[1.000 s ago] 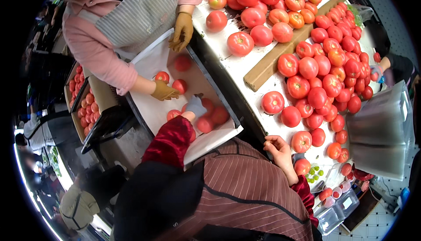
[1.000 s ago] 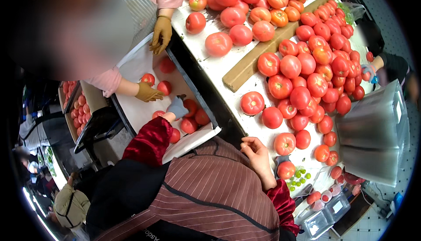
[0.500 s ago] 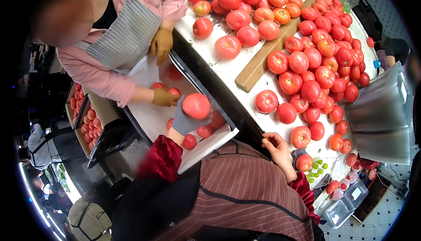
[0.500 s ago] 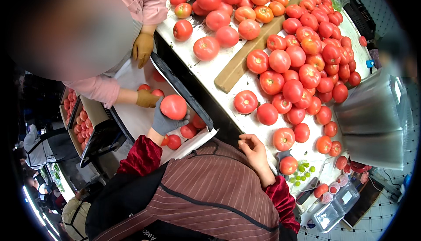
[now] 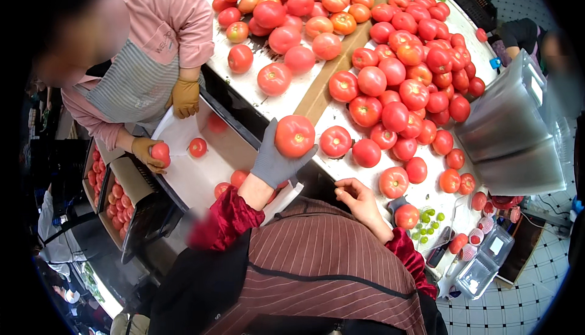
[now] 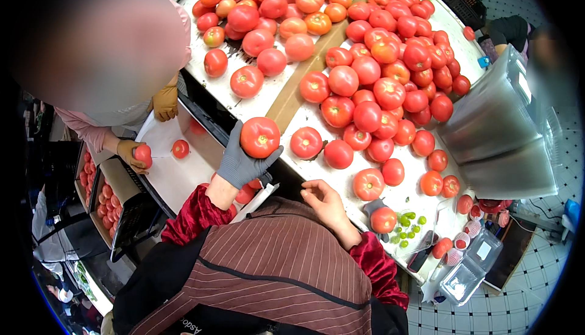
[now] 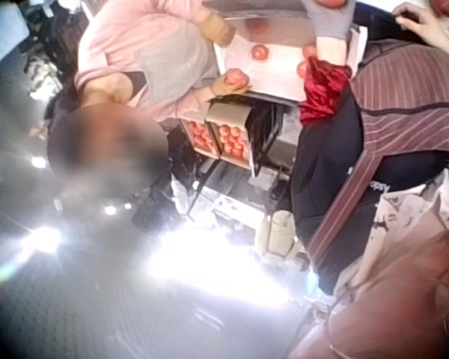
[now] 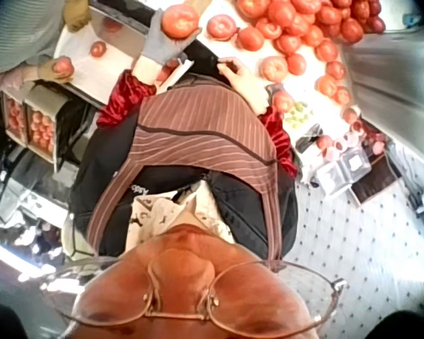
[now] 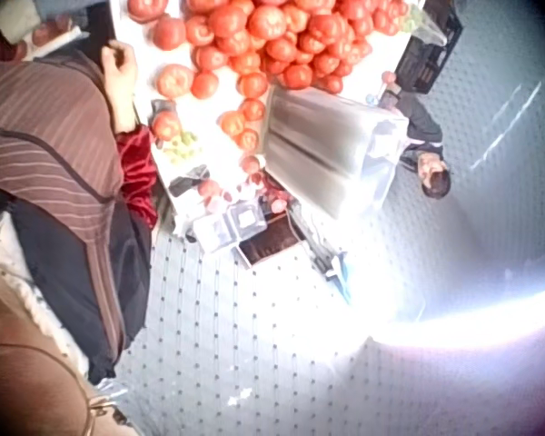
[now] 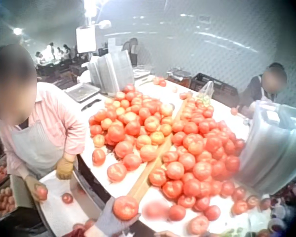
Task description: The person sorts red tomatoes from a large pile on a table into a white tray, handling them one by one. They also briefly handle green grapes, placing them into a plastic bag.
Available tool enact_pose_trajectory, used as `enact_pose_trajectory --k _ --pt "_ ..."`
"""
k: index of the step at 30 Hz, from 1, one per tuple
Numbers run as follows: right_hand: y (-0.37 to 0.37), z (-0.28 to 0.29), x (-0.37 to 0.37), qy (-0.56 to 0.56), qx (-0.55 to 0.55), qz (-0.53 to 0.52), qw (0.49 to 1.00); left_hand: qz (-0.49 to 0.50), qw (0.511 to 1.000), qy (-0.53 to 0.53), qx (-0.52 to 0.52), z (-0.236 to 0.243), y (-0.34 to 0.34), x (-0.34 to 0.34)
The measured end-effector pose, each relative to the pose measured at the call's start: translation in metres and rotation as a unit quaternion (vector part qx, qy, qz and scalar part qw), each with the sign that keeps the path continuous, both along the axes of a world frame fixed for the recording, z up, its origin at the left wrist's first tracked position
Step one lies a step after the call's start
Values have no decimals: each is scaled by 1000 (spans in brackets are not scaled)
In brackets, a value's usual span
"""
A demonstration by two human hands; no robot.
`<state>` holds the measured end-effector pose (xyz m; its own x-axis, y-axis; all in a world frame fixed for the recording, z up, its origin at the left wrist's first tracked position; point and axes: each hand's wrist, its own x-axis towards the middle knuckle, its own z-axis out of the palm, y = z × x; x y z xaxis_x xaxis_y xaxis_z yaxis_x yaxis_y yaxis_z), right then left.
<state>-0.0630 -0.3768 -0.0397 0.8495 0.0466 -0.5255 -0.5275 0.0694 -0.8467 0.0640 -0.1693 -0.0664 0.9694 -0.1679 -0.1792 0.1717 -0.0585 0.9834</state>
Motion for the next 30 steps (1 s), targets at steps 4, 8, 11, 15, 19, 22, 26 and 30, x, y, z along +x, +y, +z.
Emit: enact_pose_trajectory --k 4,8,11,15,19,22,26,30 --pt "-2 -3 0 1 -5 7 1000 75 863 319 -384 21 -18 15" --pt "-1 -2 5 2 -7 23 1000 10 923 236 -305 4 7 19" --pt "0 -4 5 9 -5 26 1000 88 944 184 -260 -4 52 20" --pt "2 -10 5 15 -18 46 999 269 954 111 -78 -43 147 19" --pt "5 -10 4 21 -25 66 997 51 958 153 237 -146 188 -18" --pt "6 -12 1 32 -49 91 994 -128 926 168 313 -205 135 -56" --pt "8 -5 -5 61 -99 117 986 -316 800 108 499 -219 50 -60" --pt "7 -12 -13 32 -102 114 988 -413 776 -15 476 -185 53 -37"
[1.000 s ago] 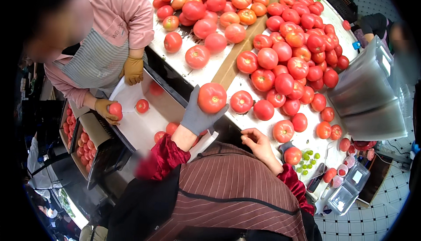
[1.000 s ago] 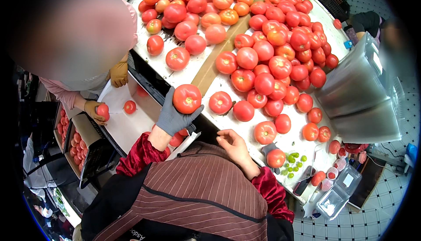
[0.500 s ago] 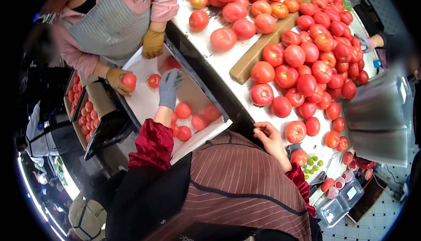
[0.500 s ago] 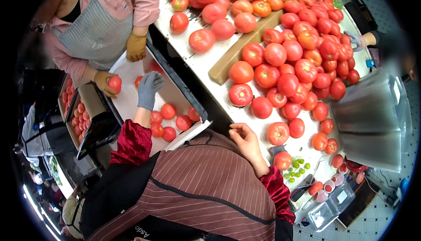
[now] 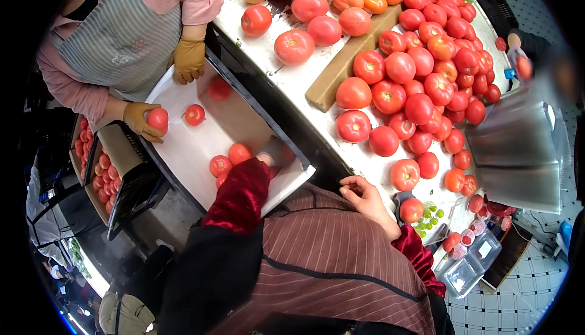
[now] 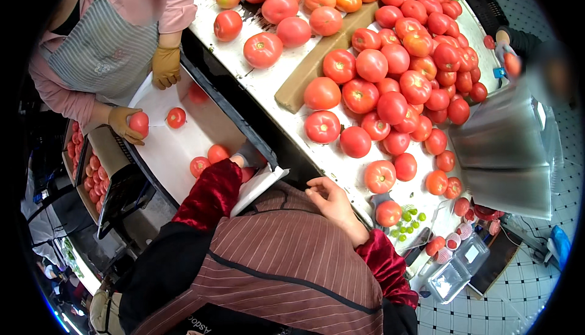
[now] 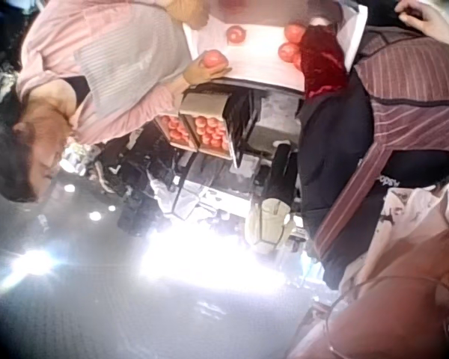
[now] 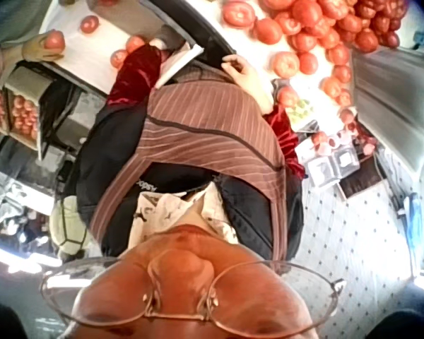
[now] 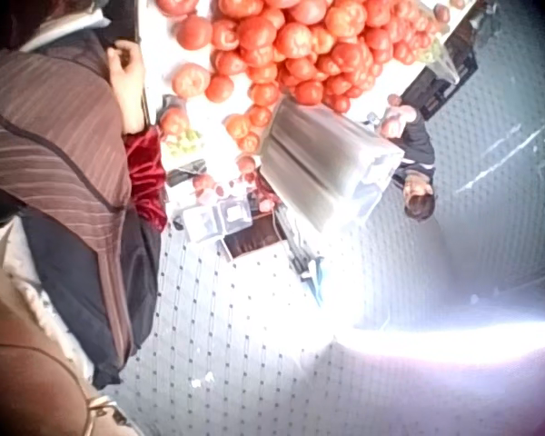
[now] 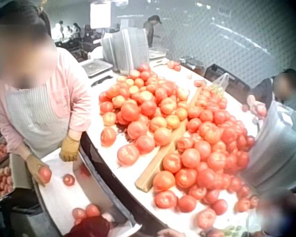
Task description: The person sorts red tomatoes from a large pile on a table into a white tray, handling them one by one. They also briefly handle green grapes, placing them into a plastic bag.
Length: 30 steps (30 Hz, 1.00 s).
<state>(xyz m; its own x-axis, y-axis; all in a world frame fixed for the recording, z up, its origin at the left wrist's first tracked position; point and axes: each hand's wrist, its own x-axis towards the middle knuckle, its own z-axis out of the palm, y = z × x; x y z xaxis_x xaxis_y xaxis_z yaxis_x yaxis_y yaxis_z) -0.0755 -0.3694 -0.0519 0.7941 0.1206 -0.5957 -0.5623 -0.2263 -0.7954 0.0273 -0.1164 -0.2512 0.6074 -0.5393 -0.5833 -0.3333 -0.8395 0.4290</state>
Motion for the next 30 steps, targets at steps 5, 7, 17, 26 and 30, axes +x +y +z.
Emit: enact_pose_trajectory --k 5,7,17,26,30 --pt "2 3 3 -3 12 -13 1000 380 855 259 -240 31 73 -6" --pt "1 -1 2 -13 13 -17 1000 447 647 380 -487 80 88 -12" --pt "13 9 17 -49 62 -6 997 342 191 524 -756 185 38 -1" --pt "6 48 44 -322 -40 -73 943 423 247 564 -665 228 -21 21" --pt "6 80 74 -510 -141 -13 848 352 588 345 -642 239 -61 8"
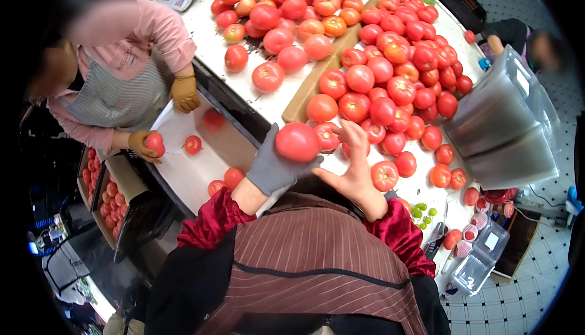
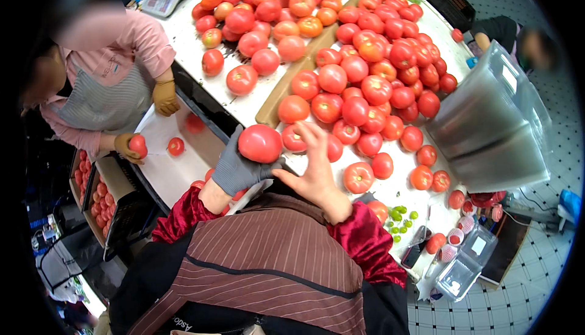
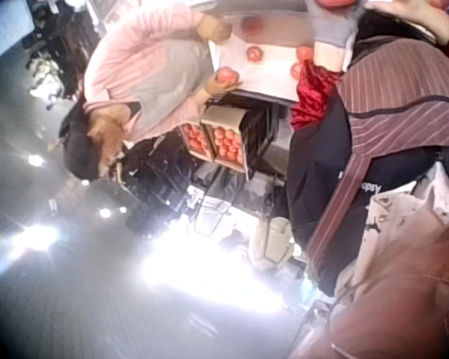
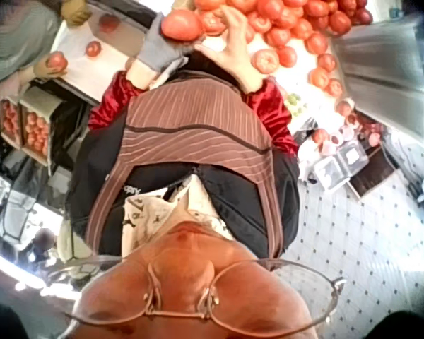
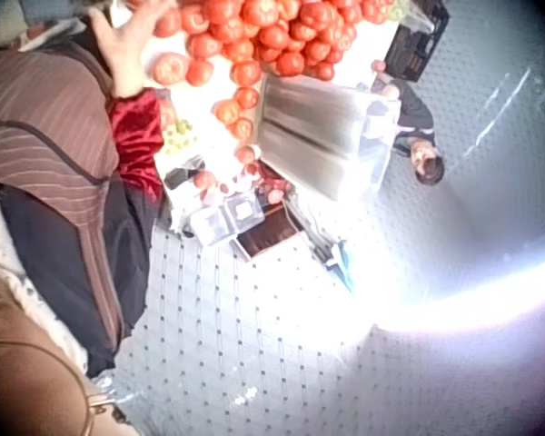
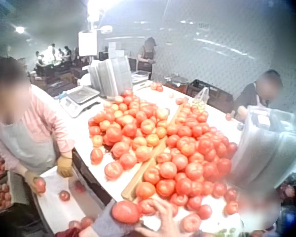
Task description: The person sorts red tomatoes from a large pile on a table into a white tray, handling them one by one. They also briefly handle green grapes, placing them into a plastic bag.
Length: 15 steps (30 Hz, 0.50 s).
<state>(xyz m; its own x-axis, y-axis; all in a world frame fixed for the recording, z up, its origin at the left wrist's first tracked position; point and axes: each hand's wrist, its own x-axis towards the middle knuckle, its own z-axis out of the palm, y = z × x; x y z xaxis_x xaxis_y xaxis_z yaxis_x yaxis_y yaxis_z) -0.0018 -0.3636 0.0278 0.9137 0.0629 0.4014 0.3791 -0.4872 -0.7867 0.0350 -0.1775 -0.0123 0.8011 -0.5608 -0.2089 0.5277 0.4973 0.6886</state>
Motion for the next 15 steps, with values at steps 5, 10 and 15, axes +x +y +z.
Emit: enact_pose_trajectory --k 5,10,15 --pt "-2 0 -1 161 274 -15 948 25 951 309 -7 11 -25 -1" --pt "-14 -13 0 353 544 -73 758 -32 973 2 230 -15 12 7" --pt "-12 -9 0 381 580 -69 717 77 924 -253 275 8 -1 1"
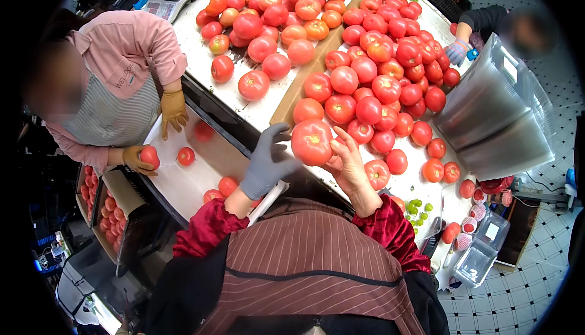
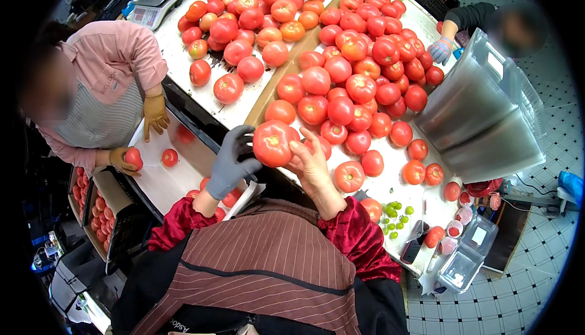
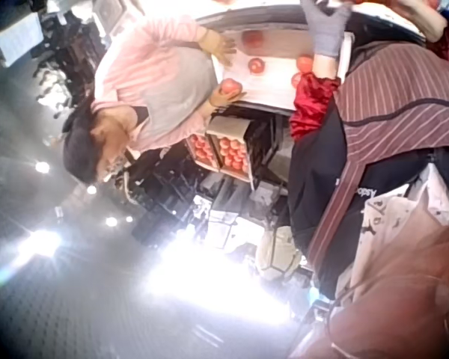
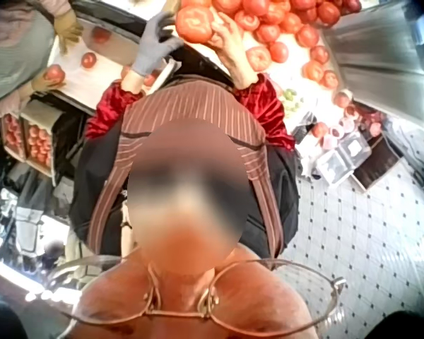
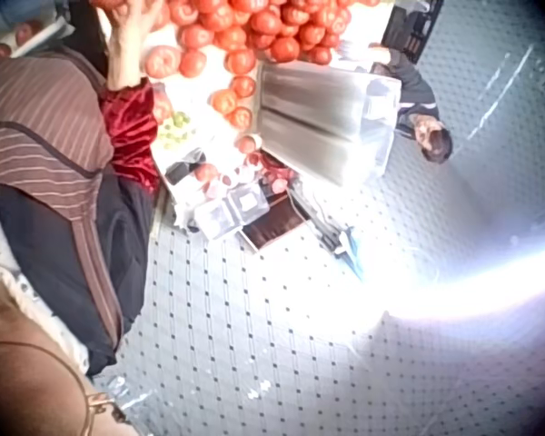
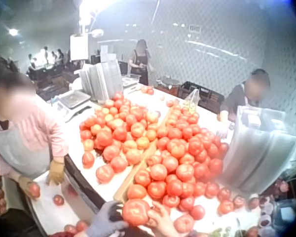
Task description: The person sorts red tomatoes from a large pile on a table into a white tray, handling them one by one. They also briefly handle green grapes, placing them into a plastic bag.
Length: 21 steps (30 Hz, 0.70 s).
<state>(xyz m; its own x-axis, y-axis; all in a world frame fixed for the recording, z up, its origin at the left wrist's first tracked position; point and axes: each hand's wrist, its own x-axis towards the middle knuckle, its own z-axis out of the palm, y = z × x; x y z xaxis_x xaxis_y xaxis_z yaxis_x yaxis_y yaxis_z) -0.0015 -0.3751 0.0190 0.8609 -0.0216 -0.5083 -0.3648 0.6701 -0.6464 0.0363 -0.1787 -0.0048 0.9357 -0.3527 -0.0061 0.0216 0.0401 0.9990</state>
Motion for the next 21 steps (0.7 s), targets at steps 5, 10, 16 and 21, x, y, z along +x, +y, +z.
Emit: enact_pose_trajectory --k 5,10,16,21 --pt "10 -6 -1 -59 -154 11 986 -10 960 -224 166 16 -22 4" --pt "-12 -1 -7 -78 -113 -41 990 -39 898 316 -305 9 -24 14" --pt "-42 -38 -42 -57 -163 -83 981 -89 818 470 -319 -11 -59 35" --pt "-61 -44 -76 -20 -150 -125 981 -199 808 464 -304 -5 -144 65"
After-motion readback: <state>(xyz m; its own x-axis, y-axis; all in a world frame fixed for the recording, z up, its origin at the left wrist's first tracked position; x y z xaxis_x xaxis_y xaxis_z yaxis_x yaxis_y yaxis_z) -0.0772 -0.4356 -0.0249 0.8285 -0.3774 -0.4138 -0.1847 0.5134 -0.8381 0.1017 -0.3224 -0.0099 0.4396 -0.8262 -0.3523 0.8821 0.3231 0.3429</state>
